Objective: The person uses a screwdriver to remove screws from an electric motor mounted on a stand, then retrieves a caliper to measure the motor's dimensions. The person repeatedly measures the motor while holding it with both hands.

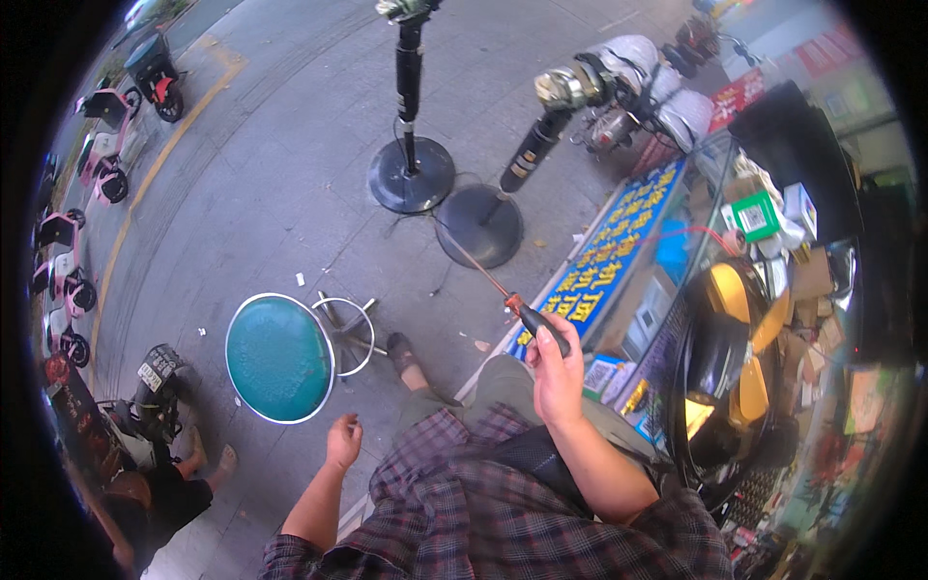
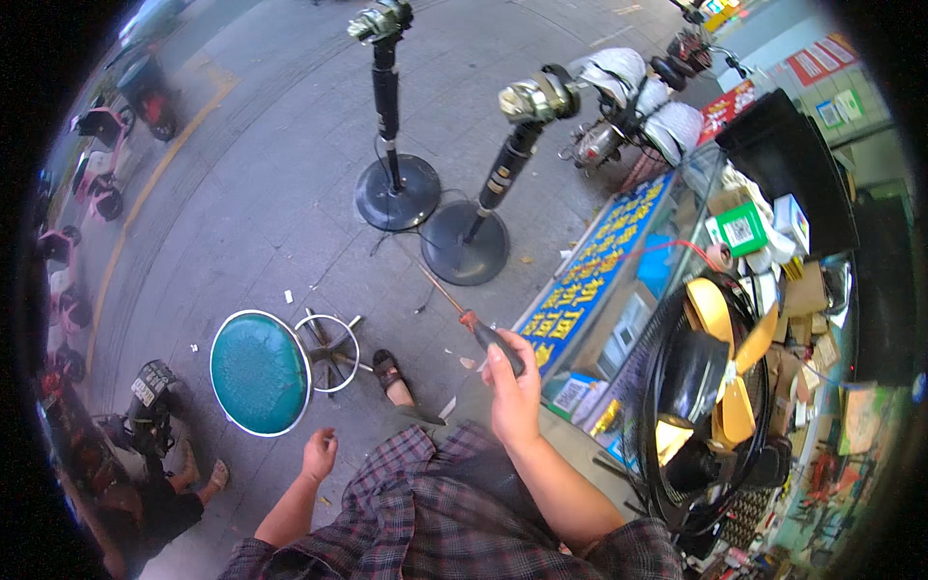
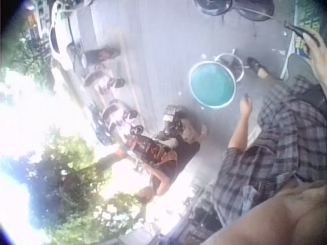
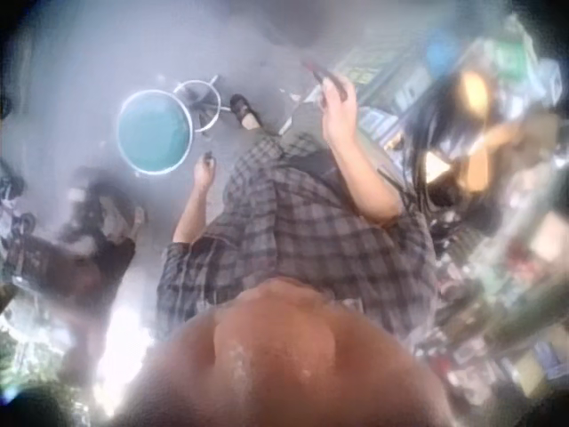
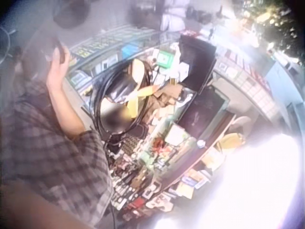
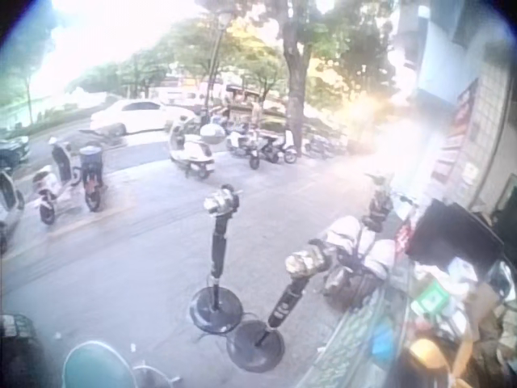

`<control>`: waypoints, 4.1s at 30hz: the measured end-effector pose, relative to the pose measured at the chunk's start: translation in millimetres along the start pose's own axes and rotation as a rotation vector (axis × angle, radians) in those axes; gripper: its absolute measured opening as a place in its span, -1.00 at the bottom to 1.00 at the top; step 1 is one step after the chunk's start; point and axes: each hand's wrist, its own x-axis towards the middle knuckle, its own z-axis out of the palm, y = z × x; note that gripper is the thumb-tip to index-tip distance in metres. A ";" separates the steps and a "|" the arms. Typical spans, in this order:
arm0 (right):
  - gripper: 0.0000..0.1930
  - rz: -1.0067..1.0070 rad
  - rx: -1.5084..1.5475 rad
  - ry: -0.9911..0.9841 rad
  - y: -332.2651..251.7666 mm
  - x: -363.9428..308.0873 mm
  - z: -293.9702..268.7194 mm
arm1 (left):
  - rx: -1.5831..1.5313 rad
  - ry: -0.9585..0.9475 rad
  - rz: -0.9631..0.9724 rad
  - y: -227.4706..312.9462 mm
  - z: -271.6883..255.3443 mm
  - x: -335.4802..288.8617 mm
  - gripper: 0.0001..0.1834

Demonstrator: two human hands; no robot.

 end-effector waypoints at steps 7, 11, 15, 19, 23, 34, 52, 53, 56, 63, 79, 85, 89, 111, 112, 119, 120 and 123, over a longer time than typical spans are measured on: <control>-0.69 0.157 -0.077 -0.095 52.1 117.2 79.0 | -0.020 -0.004 0.081 85.9 -81.8 71.2 -0.72; -0.65 0.226 -0.175 -0.133 91.1 193.7 73.2 | -0.157 -0.074 0.034 151.8 -77.3 119.6 -0.68; -0.60 0.386 -0.085 0.014 104.6 225.1 45.9 | -0.327 -0.105 -0.047 189.8 -46.1 142.8 -0.56; -0.63 0.225 0.006 0.238 96.4 259.9 4.6 | -0.398 -0.192 0.216 306.1 -15.2 215.4 -0.43; -0.68 0.120 0.137 0.382 79.0 287.4 -35.6 | -0.274 -0.187 0.388 456.9 -17.9 293.7 -0.14; -0.65 -0.204 0.473 0.882 -5.3 235.3 -101.2 | -0.230 -0.108 0.658 612.1 27.3 474.8 -0.20; -0.71 -0.368 0.666 0.712 -29.4 289.4 -88.8 | -0.567 -0.492 0.820 645.4 39.5 507.0 -0.21; -0.71 -0.366 0.665 0.706 -31.1 290.8 -87.9 | -0.558 -0.493 0.814 646.0 36.7 507.3 -0.21; -0.72 -0.366 0.653 0.692 -34.5 293.9 -86.2 | -0.581 -0.526 0.785 644.5 32.0 510.8 -0.20; -0.73 -0.371 0.650 0.683 -33.2 294.8 -84.1 | -0.593 -0.577 0.759 648.9 31.6 507.5 -0.19; -0.71 -0.230 0.415 0.765 -32.2 276.1 -88.1 | -0.440 -0.733 0.771 648.1 15.1 507.4 -0.12; -0.67 0.073 0.182 0.701 -64.4 272.9 -121.0 | -0.486 -0.727 0.769 639.7 15.7 503.6 -0.09; -0.71 -0.131 0.086 0.686 -67.5 291.3 -131.7 | -0.547 -0.737 0.756 633.5 16.3 508.1 -0.09; -0.59 -0.330 0.029 0.578 -51.6 302.8 -145.9 | -0.617 -0.503 0.796 625.2 36.1 507.5 -0.27; -0.59 -0.375 0.064 0.581 -48.6 304.2 -143.9 | -0.621 -0.497 0.794 625.3 35.3 507.0 -0.28; -0.62 -0.191 0.020 0.444 -51.1 294.2 -156.4 | -0.621 -0.516 0.780 626.9 36.1 501.7 -0.26; -0.62 -0.325 0.066 0.511 -45.1 299.0 -144.3 | -0.628 -0.535 0.776 627.1 34.7 502.8 -0.27; -0.65 -0.154 0.120 0.539 -58.5 293.6 -144.7 | -0.634 -0.559 0.777 626.5 34.2 503.4 -0.27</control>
